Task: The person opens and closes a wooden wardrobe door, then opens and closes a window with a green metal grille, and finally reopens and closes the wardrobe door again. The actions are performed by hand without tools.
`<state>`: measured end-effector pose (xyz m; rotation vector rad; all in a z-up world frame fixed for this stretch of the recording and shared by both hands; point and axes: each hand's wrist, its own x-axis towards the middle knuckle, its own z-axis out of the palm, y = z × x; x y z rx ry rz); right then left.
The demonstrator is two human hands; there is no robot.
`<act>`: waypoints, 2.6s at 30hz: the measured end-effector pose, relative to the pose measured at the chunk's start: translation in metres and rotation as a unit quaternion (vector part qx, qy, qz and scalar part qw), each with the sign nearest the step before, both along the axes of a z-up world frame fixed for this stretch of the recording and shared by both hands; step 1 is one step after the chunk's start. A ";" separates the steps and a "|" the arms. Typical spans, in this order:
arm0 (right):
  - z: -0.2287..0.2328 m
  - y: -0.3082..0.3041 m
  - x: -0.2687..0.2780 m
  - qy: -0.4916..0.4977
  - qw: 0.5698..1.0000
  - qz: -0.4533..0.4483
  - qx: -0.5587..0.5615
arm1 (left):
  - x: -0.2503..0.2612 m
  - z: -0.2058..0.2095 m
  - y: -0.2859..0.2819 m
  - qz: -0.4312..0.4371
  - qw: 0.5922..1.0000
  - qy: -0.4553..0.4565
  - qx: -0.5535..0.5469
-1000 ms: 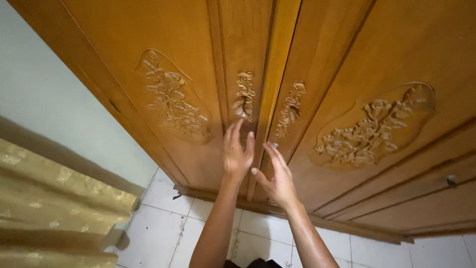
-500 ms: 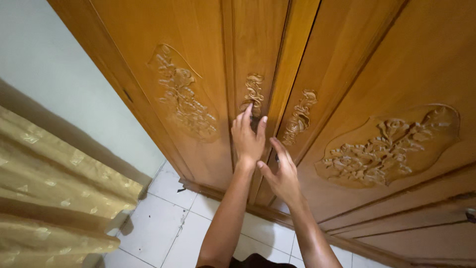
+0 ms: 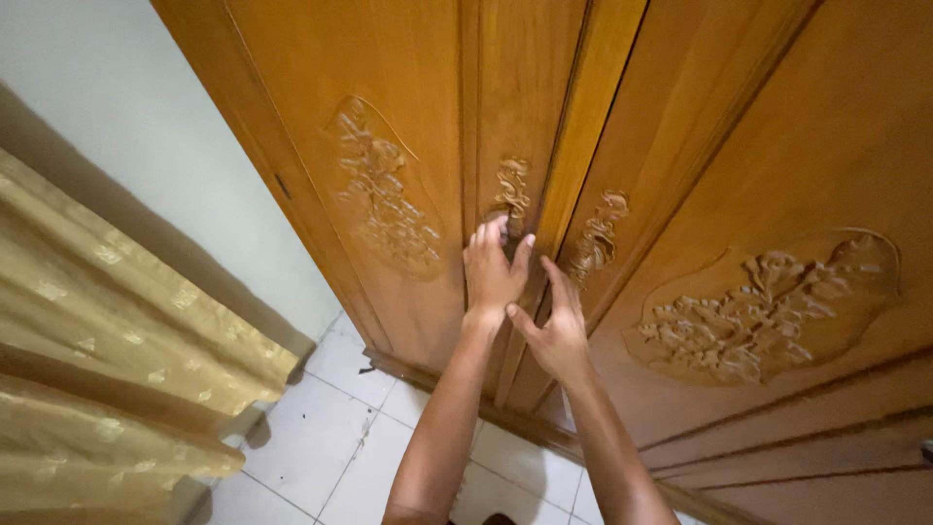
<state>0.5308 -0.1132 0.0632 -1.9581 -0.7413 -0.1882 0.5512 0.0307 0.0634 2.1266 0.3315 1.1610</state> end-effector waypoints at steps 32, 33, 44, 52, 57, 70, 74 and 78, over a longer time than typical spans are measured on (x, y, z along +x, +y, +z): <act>-0.011 0.035 -0.035 0.027 0.994 -0.015 0.102 | -0.059 0.007 0.005 -0.050 0.999 0.000 0.012; -0.013 0.036 -0.041 0.029 0.995 -0.018 0.097 | -0.064 0.006 0.005 -0.050 0.998 -0.009 0.023; -0.017 0.047 -0.068 0.013 0.991 -0.046 0.122 | -0.102 0.004 0.005 -0.063 0.997 -0.041 0.034; -0.016 0.056 -0.099 0.054 0.988 -0.060 0.130 | -0.128 -0.004 0.009 -0.034 0.998 -0.031 0.034; -0.019 0.054 -0.128 0.038 0.991 -0.056 0.116 | -0.158 -0.009 0.006 -0.016 0.997 -0.039 0.062; -0.022 0.073 -0.186 0.060 0.986 -0.102 0.116 | -0.222 -0.010 0.023 -0.030 0.996 -0.018 0.080; -0.024 0.072 -0.203 0.058 0.987 -0.096 0.116 | -0.236 -0.013 0.024 -0.031 0.997 -0.013 0.076; -0.024 0.076 -0.215 0.071 0.987 -0.100 0.105 | -0.250 -0.019 0.024 -0.024 0.997 0.007 0.072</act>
